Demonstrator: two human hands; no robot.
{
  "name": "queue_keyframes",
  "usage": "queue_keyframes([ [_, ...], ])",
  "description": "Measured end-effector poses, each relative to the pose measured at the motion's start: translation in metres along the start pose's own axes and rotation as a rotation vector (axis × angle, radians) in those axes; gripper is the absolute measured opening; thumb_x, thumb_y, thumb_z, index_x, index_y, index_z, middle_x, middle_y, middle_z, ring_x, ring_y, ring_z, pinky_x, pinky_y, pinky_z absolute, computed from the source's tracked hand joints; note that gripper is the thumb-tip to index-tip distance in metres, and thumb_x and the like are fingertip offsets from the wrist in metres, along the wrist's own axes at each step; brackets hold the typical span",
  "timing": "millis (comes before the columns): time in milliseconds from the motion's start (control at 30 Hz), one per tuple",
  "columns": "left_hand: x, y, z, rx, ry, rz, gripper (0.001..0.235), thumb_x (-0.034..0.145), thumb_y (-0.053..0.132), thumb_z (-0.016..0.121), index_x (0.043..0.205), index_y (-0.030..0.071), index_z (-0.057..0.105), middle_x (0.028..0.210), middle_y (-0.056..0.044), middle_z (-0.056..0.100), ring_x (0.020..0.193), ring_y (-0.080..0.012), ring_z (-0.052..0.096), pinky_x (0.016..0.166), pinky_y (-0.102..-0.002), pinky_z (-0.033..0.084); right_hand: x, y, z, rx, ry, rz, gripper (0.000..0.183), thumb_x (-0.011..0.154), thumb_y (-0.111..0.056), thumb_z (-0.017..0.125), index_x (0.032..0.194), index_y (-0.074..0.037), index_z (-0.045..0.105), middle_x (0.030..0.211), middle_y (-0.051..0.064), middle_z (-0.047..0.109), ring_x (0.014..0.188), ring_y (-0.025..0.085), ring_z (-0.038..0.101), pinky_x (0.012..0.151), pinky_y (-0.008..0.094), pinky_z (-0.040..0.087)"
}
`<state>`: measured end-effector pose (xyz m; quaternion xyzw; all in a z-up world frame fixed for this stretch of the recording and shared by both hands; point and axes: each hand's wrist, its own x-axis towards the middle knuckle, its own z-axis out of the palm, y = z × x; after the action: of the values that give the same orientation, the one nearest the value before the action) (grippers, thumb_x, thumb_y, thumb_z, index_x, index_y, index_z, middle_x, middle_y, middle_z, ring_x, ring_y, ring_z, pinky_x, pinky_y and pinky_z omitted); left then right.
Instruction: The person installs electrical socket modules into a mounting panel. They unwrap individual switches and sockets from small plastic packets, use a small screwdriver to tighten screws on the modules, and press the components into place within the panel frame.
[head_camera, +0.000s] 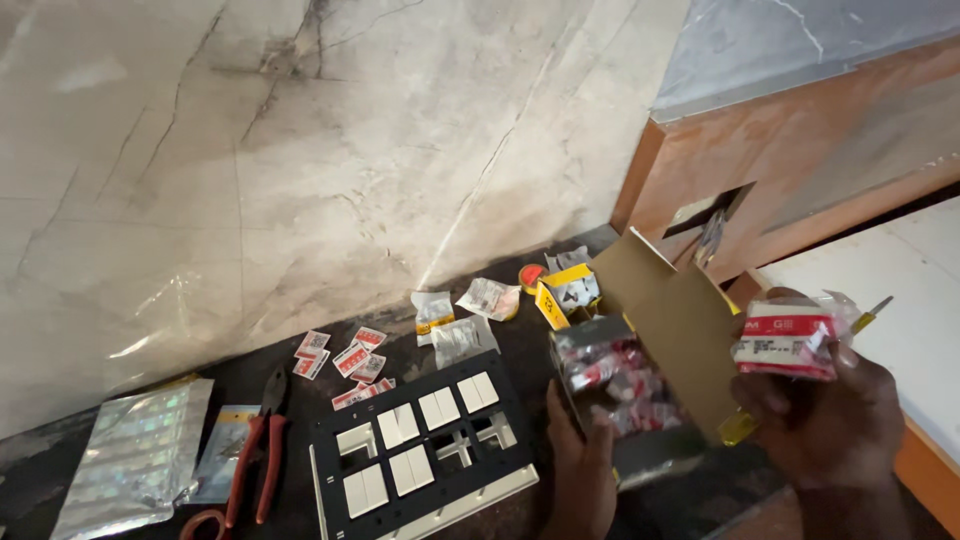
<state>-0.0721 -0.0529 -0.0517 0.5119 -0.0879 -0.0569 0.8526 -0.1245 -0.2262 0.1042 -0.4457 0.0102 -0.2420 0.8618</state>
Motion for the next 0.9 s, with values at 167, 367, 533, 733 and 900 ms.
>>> queue_keyframes([
  [167,0.038,0.007,0.031,0.372,-0.027,-0.061,0.071,0.099,0.023,0.064,0.153,0.003,0.021,0.136,-0.017,0.041,0.125,-0.0258,0.048,0.107,-0.038,0.039,-0.001,0.004,-0.024,-0.046,-0.034,0.079,0.070,0.087,-0.040,0.078,0.133,0.008,0.056,0.098,0.015,0.062,0.064,0.016,0.046,0.055,0.029,0.035],
  [367,0.038,0.044,0.009,0.123,-0.107,-0.059,0.040,0.098,0.030,0.059,0.123,-0.001,0.065,0.108,-0.014,0.072,0.095,-0.0239,0.068,0.084,-0.036,0.056,-0.003,0.039,0.012,-0.441,-0.084,0.341,0.057,0.079,-0.022,0.079,0.127,-0.002,0.058,0.091,0.006,0.068,0.074,0.014,0.062,0.065,0.030,0.050],
  [533,0.026,0.066,-0.037,-0.355,-0.078,-0.523,0.053,0.099,0.045,0.060,0.122,-0.002,0.070,0.081,-0.007,0.061,0.064,-0.0137,0.063,0.057,-0.036,0.064,-0.017,0.072,0.070,-0.654,-0.097,0.471,0.055,0.071,-0.012,0.086,0.120,-0.004,0.062,0.085,0.007,0.076,0.073,0.017,0.071,0.065,0.035,0.057],
  [733,0.005,0.107,-0.065,-0.104,0.118,-0.399,0.030,0.092,0.019,0.072,0.116,0.005,0.064,0.087,-0.003,0.072,0.070,-0.0111,0.069,0.059,-0.030,0.061,-0.020,0.119,0.076,-0.733,-0.316,0.435,0.042,0.075,-0.018,0.085,0.112,-0.005,0.068,0.085,0.003,0.074,0.072,0.012,0.069,0.065,0.030,0.057],
  [900,0.001,0.127,-0.092,-0.013,0.234,-0.274,0.024,0.087,0.016,0.078,0.098,-0.001,0.064,0.079,-0.007,0.071,0.060,-0.0135,0.066,0.053,-0.030,0.057,-0.026,0.156,0.062,-0.620,-0.471,0.478,0.028,0.084,-0.025,0.078,0.104,-0.006,0.072,0.081,-0.002,0.069,0.073,0.005,0.061,0.064,0.025,0.049],
])
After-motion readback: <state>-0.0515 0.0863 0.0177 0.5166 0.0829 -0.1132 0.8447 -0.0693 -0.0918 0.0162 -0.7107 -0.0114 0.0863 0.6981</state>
